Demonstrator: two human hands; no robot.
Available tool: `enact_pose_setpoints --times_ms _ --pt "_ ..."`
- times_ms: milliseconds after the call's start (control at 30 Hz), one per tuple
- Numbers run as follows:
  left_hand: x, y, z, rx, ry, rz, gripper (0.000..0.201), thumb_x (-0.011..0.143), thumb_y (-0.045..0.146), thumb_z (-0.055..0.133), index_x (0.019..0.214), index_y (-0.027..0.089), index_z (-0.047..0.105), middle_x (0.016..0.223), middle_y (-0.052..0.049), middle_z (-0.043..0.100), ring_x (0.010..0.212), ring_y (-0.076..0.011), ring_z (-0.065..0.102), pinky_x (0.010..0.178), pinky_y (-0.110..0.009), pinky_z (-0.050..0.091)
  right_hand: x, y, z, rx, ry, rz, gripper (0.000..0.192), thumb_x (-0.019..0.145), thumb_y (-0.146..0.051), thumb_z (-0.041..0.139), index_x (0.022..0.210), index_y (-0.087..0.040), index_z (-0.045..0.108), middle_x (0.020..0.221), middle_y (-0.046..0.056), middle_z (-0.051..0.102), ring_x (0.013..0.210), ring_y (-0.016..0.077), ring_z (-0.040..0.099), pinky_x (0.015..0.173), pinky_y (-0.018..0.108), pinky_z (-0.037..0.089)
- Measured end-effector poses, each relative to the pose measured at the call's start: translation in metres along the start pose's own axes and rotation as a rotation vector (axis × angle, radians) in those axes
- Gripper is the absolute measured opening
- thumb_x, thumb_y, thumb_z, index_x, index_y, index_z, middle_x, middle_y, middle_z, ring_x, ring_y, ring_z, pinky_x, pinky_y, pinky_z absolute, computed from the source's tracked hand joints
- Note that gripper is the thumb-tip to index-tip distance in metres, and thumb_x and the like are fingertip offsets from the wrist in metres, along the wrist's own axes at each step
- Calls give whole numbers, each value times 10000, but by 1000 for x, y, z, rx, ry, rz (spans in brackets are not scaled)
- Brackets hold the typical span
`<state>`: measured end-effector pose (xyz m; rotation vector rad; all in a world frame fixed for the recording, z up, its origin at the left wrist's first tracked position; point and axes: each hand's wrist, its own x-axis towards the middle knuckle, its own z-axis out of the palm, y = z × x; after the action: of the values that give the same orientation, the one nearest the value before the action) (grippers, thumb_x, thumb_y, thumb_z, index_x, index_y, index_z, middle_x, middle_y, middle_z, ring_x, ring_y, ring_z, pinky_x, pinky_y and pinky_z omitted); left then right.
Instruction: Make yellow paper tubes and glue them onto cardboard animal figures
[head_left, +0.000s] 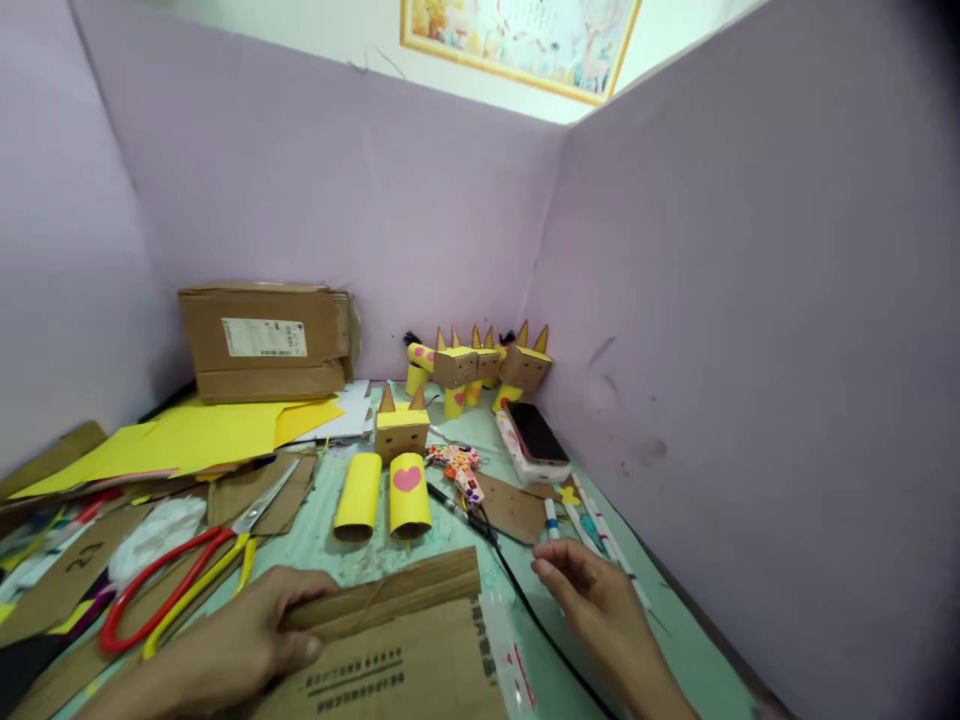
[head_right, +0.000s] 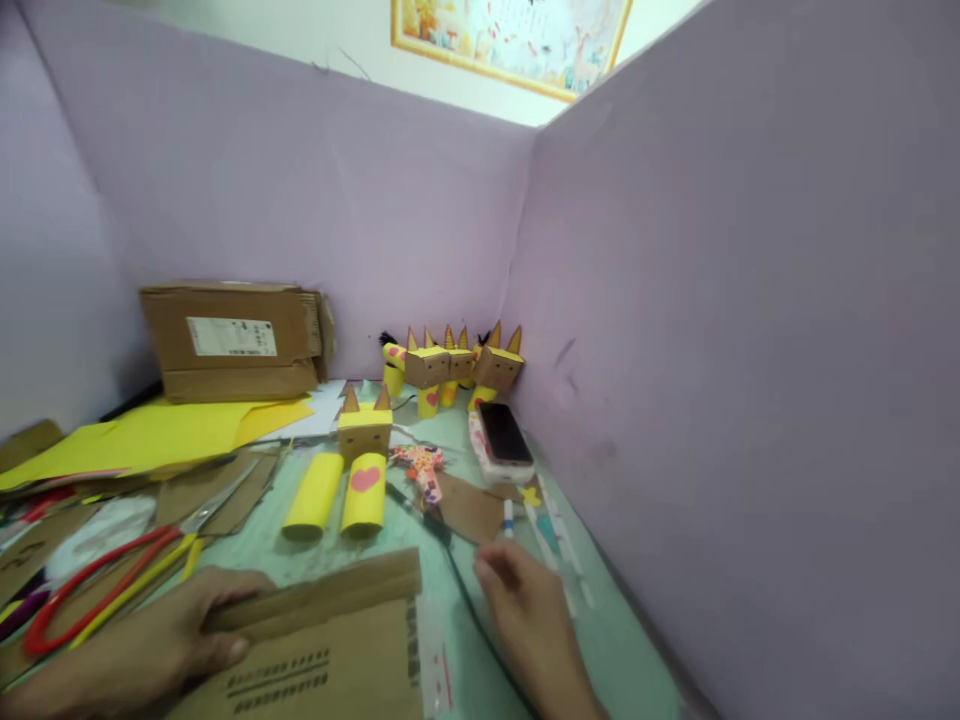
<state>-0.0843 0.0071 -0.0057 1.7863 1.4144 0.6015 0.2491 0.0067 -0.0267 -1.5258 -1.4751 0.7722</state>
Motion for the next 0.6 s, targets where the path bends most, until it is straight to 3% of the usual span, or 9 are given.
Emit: enact_pose_setpoints --times_ms 133,267,367,433,500,600 --pt "12 12 8 146 25 13 290 658 245 625 940 246 692 930 -29 704 901 -264 623 787 -317 460 -7 1 6 29 -7 34 268 754 -437 539 764 -185 631 738 50 662 717 224 616 649 309 460" --pt "12 15 8 138 291 136 314 673 320 665 980 259 673 995 -44 695 910 -255 618 796 -296 455 -12 7 16 59 4 70 303 742 -460 551 818 -177 629 816 77 675 771 241 620 685 325 469" --pt "2 11 1 107 471 180 260 627 310 720 881 268 692 870 -23 714 791 -221 635 722 -249 467 -18 17 22 57 34 78 303 761 -466 542 826 -182 629 784 61 663 738 227 607 666 317 462" --pt "-6 10 -1 114 435 170 190 631 309 716 813 257 694 776 -18 708 704 -199 631 655 -232 471 -22 23 26 57 48 85 293 778 -461 534 824 -188 627 753 48 654 711 214 599 644 305 457" --pt "-13 12 -1 173 279 172 145 677 314 667 803 244 681 769 -20 693 700 -192 620 638 -235 467 -25 26 29 71 57 90 293 789 -464 524 827 -191 625 757 48 657 708 209 600 638 301 460" --pt "-21 17 3 324 33 203 231 712 297 608 929 229 650 903 -40 660 811 -207 598 713 -270 458 -29 25 31 35 62 86 297 778 -471 536 832 -196 634 780 56 673 704 211 613 637 305 473"
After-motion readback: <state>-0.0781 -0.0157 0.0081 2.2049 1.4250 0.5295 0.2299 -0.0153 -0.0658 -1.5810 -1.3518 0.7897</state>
